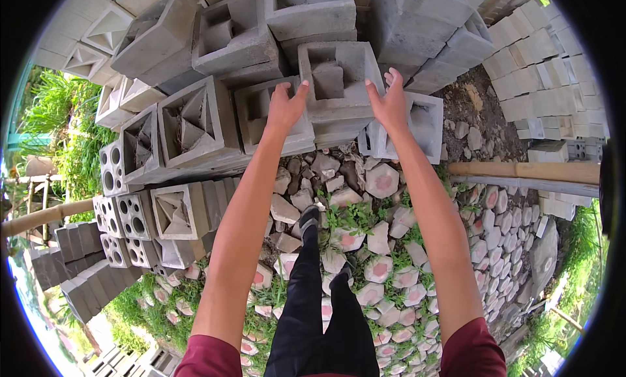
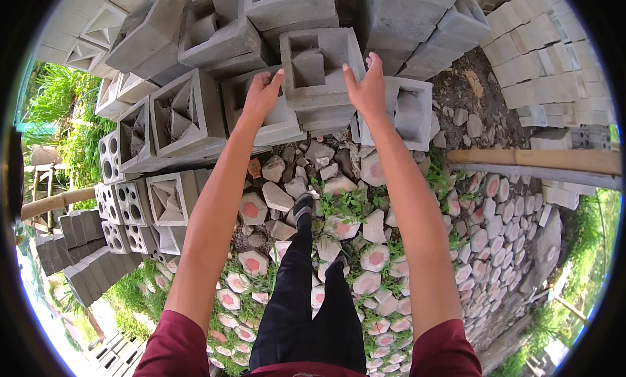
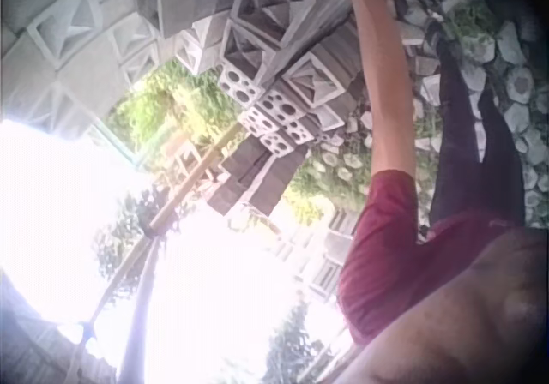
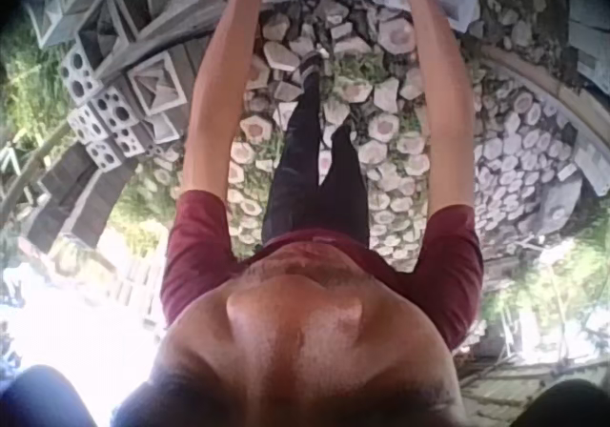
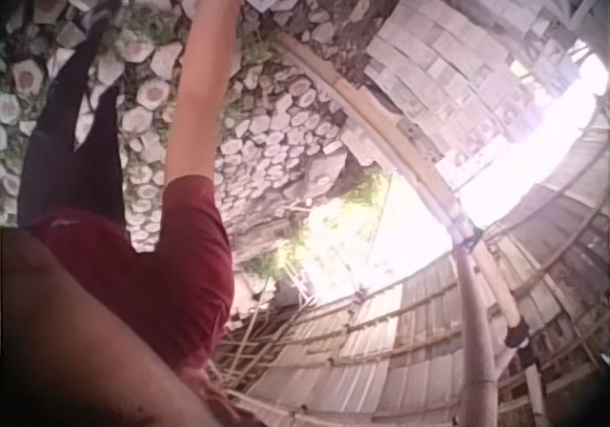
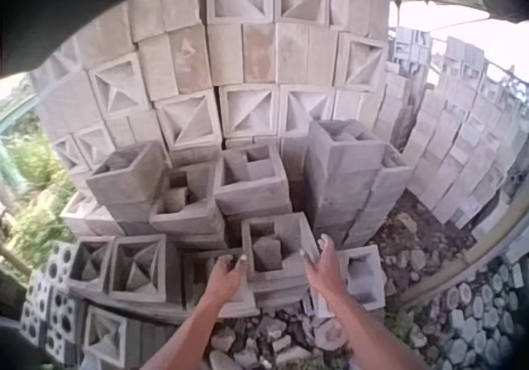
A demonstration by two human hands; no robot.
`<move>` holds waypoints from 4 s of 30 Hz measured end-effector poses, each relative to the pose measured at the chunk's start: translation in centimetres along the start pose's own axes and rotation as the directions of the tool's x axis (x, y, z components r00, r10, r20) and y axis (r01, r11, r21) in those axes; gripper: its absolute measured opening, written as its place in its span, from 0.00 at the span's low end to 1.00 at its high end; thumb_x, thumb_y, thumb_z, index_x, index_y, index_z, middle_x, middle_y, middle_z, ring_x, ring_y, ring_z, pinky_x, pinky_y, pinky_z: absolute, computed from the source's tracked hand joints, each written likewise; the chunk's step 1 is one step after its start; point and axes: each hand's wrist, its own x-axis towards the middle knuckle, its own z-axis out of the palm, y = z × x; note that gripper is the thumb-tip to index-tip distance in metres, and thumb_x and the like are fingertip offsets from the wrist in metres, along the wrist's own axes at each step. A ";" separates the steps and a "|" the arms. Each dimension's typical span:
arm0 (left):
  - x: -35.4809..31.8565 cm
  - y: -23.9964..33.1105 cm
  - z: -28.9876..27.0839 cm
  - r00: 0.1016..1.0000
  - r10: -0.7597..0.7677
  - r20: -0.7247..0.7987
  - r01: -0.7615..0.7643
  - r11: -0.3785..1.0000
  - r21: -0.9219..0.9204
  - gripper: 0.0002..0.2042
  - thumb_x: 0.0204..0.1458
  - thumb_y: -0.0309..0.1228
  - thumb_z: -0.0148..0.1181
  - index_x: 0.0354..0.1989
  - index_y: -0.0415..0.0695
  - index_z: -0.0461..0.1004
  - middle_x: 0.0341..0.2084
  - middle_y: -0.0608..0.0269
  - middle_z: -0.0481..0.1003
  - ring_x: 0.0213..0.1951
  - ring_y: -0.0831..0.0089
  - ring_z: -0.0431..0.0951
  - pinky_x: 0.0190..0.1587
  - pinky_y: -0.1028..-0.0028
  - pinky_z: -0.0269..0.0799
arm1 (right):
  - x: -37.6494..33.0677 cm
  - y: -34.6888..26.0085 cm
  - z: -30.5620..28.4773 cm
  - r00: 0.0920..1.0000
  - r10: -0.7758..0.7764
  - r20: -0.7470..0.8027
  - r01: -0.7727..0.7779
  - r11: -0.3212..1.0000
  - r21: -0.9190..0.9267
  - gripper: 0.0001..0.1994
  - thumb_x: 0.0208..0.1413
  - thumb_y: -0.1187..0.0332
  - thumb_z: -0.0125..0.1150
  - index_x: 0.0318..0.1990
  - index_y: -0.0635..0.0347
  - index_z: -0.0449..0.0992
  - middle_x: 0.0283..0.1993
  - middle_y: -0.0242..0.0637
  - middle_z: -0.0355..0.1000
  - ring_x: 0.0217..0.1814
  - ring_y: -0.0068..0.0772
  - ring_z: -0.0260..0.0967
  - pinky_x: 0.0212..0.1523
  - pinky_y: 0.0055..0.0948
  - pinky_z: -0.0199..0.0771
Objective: The person moves decorative concrete blocks from a storage pile and arranges them on the ground by hand.
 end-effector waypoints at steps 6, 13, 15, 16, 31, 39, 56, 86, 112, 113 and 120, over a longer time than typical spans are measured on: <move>4.7 -0.9 3.7 0.987 -0.124 0.100 0.124 0.992 0.004 0.43 0.47 0.54 0.60 0.63 0.31 0.55 0.56 0.35 0.66 0.59 0.49 0.66 0.60 0.63 0.61 | 5.8 2.8 3.6 0.954 0.229 0.193 -0.170 0.945 -0.279 0.35 0.53 0.53 0.60 0.61 0.70 0.58 0.57 0.64 0.65 0.60 0.60 0.63 0.59 0.43 0.64; 4.0 -0.5 5.6 0.991 -0.116 0.062 0.125 0.977 -0.170 0.32 0.43 0.36 0.64 0.57 0.35 0.64 0.47 0.50 0.74 0.51 0.60 0.72 0.54 0.68 0.64 | 6.5 4.7 2.9 0.912 0.310 0.267 -0.177 0.888 -0.424 0.31 0.55 0.55 0.57 0.59 0.71 0.63 0.53 0.63 0.68 0.58 0.59 0.65 0.58 0.44 0.66; 4.2 -0.7 4.8 0.980 -0.086 0.179 0.154 0.898 -0.412 0.24 0.40 0.26 0.59 0.50 0.36 0.67 0.37 0.57 0.75 0.41 0.67 0.72 0.46 0.70 0.66 | 6.5 3.8 3.6 0.923 0.287 0.255 -0.153 0.885 -0.440 0.29 0.56 0.56 0.56 0.56 0.72 0.64 0.52 0.64 0.68 0.57 0.60 0.66 0.57 0.45 0.67; 4.0 -0.2 4.7 0.983 -0.084 0.162 0.138 0.921 -0.363 0.19 0.39 0.23 0.55 0.44 0.36 0.68 0.31 0.62 0.72 0.34 0.71 0.68 0.39 0.72 0.64 | 6.3 3.5 3.6 0.933 0.257 0.252 -0.120 0.882 -0.455 0.27 0.56 0.57 0.56 0.54 0.73 0.66 0.51 0.65 0.69 0.56 0.61 0.66 0.56 0.46 0.67; -10.1 2.3 -3.7 0.927 -0.093 0.364 0.199 0.943 -0.266 0.29 0.41 0.19 0.50 0.59 0.37 0.62 0.34 0.63 0.71 0.32 0.77 0.66 0.37 0.78 0.63 | -10.9 -6.1 -3.9 0.873 0.465 0.147 -0.446 0.883 -0.146 0.15 0.56 0.68 0.56 0.45 0.73 0.66 0.31 0.61 0.73 0.37 0.64 0.72 0.38 0.50 0.72; -24.3 0.7 -2.0 0.860 0.042 0.509 0.080 0.973 -0.215 0.41 0.37 0.17 0.50 0.68 0.33 0.48 0.59 0.51 0.63 0.60 0.68 0.63 0.61 0.75 0.55 | -29.8 -1.3 -10.4 0.795 0.604 0.060 -0.557 0.687 0.466 0.30 0.50 0.70 0.59 0.62 0.65 0.57 0.49 0.51 0.69 0.51 0.44 0.68 0.50 0.36 0.68; -56.5 4.1 5.4 0.410 0.013 0.912 0.078 0.996 -0.049 0.41 0.35 0.17 0.59 0.65 0.38 0.55 0.54 0.52 0.68 0.53 0.67 0.70 0.55 0.71 0.65 | -63.9 -10.0 -36.0 0.352 0.924 -0.150 -0.338 0.275 0.900 0.47 0.37 0.80 0.56 0.71 0.55 0.45 0.58 0.44 0.64 0.53 0.37 0.66 0.49 0.31 0.68; -88.0 23.9 6.8 -0.372 0.052 0.927 0.087 0.996 -0.020 0.17 0.61 0.41 0.51 0.50 0.42 0.64 0.42 0.61 0.71 0.43 0.68 0.74 0.47 0.65 0.72 | -83.1 -33.4 -54.1 -0.332 0.741 -0.584 0.017 0.623 0.782 0.43 0.53 0.51 0.65 0.69 0.62 0.50 0.59 0.52 0.64 0.59 0.40 0.64 0.56 0.35 0.65; -121.2 20.4 14.1 -0.880 -0.264 0.394 -0.354 0.919 -0.175 0.35 0.40 0.23 0.65 0.59 0.39 0.56 0.41 0.54 0.73 0.41 0.66 0.75 0.43 0.67 0.72 | -103.0 -32.5 -58.5 -0.878 0.337 -0.340 0.085 0.809 0.581 0.43 0.40 0.77 0.57 0.69 0.61 0.50 0.41 0.43 0.71 0.34 0.28 0.68 0.37 0.27 0.68; -123.1 19.8 14.1 -0.867 -0.299 0.398 -0.380 0.914 -0.142 0.37 0.36 0.21 0.65 0.59 0.40 0.57 0.42 0.53 0.73 0.42 0.66 0.75 0.45 0.67 0.72 | -104.7 -32.5 -58.9 -0.876 0.339 -0.342 0.103 0.825 0.555 0.43 0.40 0.77 0.57 0.69 0.60 0.50 0.42 0.43 0.71 0.35 0.28 0.68 0.37 0.27 0.68; -136.5 16.1 12.5 -0.850 -0.361 0.383 -0.447 0.880 -0.163 0.37 0.32 0.19 0.58 0.59 0.41 0.57 0.41 0.52 0.74 0.40 0.68 0.75 0.42 0.71 0.70 | -115.7 -35.7 -63.9 -0.907 0.312 -0.283 0.133 0.849 0.511 0.45 0.39 0.79 0.60 0.70 0.58 0.49 0.49 0.47 0.69 0.42 0.32 0.68 0.44 0.30 0.69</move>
